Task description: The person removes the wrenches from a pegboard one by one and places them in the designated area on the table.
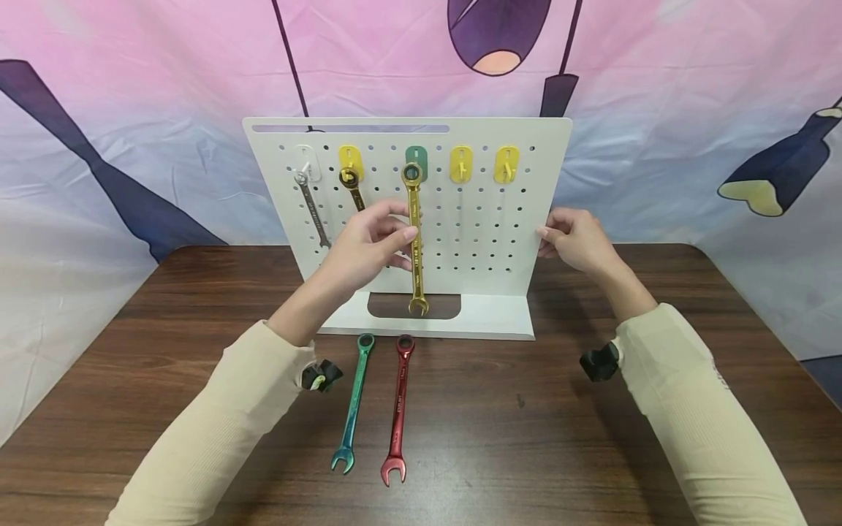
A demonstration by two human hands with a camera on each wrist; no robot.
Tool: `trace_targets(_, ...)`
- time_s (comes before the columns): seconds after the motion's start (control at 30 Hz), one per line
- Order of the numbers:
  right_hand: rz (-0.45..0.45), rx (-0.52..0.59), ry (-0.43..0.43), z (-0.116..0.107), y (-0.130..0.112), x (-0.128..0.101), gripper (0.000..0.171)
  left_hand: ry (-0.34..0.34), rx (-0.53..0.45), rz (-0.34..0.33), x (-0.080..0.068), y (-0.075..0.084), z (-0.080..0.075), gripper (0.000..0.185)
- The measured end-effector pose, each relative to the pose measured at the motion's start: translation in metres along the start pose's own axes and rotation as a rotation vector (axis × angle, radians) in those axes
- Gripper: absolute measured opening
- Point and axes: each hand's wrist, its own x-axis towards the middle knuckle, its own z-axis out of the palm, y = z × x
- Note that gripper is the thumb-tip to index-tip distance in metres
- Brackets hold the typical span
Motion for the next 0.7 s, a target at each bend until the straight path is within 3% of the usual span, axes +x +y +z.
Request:
trace_targets(0.23,-0.005,0.010,-0.003,0.000,0.001,0.001,0.021,0.003,0.000,0.001,-0.004,-0.003,-0.001,0.025)
trace_targets(0.7,-0.010,0.010,0.005,0.001,0.000,-0.001,0.021,0.007,0.011,-0.065,-0.014,-0.018,-0.009,0.027)
